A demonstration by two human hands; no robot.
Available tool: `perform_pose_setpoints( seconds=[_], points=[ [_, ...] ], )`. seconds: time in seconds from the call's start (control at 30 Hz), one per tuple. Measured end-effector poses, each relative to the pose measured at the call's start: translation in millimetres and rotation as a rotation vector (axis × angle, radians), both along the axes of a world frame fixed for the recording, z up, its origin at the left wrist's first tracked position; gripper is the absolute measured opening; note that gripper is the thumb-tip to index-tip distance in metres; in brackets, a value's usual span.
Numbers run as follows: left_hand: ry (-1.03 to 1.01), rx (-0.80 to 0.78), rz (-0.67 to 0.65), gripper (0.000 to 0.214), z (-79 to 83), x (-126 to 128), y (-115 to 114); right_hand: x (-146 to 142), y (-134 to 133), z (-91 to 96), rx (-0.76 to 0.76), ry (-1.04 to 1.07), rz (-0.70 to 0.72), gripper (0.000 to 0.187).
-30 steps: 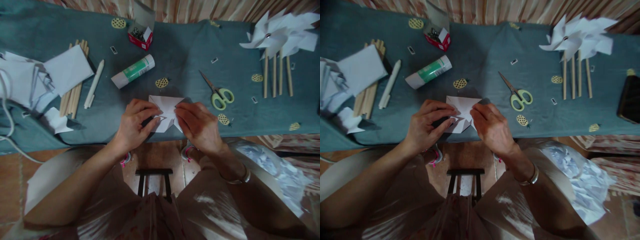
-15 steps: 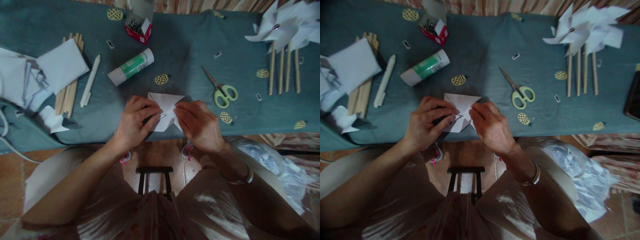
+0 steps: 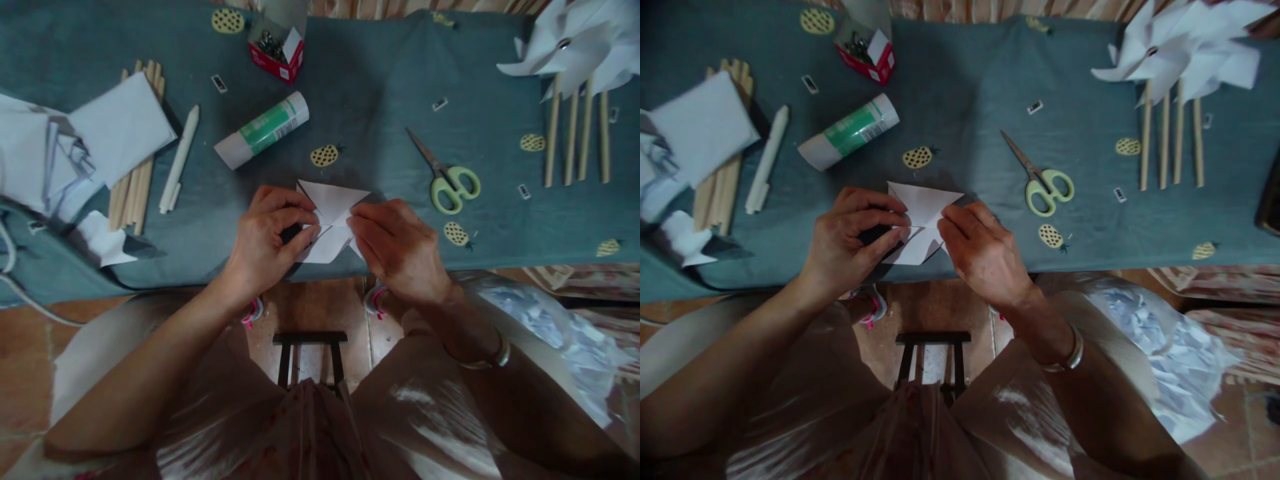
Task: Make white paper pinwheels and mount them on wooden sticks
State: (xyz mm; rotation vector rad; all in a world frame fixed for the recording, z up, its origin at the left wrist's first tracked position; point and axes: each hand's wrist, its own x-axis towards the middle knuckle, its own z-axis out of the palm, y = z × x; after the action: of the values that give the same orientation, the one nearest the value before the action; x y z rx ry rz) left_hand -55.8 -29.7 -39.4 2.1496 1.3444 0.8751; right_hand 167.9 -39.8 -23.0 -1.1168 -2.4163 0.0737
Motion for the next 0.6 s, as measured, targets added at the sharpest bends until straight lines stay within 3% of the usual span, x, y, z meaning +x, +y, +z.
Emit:
perform_pose_setpoints(
  seconds=[0.6],
  points=[
    [0.027,-0.046,0.041,0.023,2.2,8.4,3.6,2.7,-0.3,0.9,-0.107,-0.017,-0.029,0.024]
  ],
)
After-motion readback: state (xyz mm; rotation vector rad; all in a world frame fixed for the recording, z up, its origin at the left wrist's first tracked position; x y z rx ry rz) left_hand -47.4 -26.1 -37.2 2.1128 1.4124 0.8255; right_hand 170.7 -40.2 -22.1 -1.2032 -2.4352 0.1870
